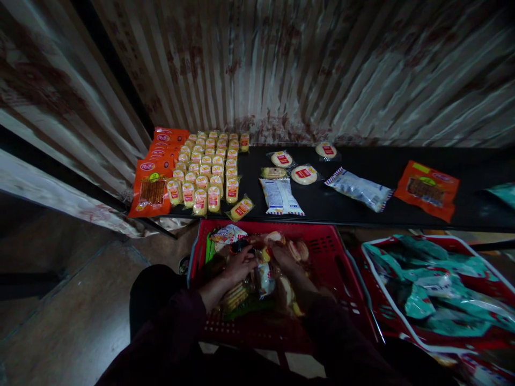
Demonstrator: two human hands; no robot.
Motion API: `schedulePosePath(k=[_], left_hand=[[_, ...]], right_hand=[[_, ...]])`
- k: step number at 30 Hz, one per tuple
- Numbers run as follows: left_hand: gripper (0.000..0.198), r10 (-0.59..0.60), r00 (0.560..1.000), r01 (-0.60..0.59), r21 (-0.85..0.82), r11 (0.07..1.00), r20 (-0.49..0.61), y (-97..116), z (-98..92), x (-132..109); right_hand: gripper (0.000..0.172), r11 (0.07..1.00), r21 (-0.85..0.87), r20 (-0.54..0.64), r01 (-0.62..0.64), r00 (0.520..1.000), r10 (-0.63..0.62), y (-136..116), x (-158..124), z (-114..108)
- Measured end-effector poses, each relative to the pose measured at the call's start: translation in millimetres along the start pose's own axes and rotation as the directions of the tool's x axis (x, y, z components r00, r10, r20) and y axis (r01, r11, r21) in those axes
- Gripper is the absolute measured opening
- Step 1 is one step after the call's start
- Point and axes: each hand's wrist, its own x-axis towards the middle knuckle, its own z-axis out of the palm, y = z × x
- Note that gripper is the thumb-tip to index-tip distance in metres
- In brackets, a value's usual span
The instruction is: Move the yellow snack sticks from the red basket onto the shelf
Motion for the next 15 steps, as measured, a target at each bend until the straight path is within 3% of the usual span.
schedulePosePath(k=[4,9,12,15], left_hand=[[0.064,-0.002,1.000,0.002,0.001,1.000,-0.024,-6.7,7.6,5.2],[0.062,0.009,0.992,-0.004,0.039,0.999,-0.123,-7.3,11.4,6.8],[0.045,-0.004,0.985,-0.005,-0.052,0.999,-0.173,0.4,8.3,6.0],[0.036,-0.065,0.976,0.022,-0.206,0.978,-0.207,8.5,3.0,8.2]], right_hand=[[0.049,0.994,0.110,-0.037,-0.020,0.999,0.024,6.9,-16.8,20.7],[0.055,0.952,0.307,0.011,0.007,1.000,-0.011,-3.2,-30.3,23.8],[0.059,0.906,0.419,0.040,-0.058,0.998,0.045,-11.5,-33.7,24.1],[0.048,0.886,0.458,0.072,-0.070,0.997,0.042,-16.6,-32.7,24.4]])
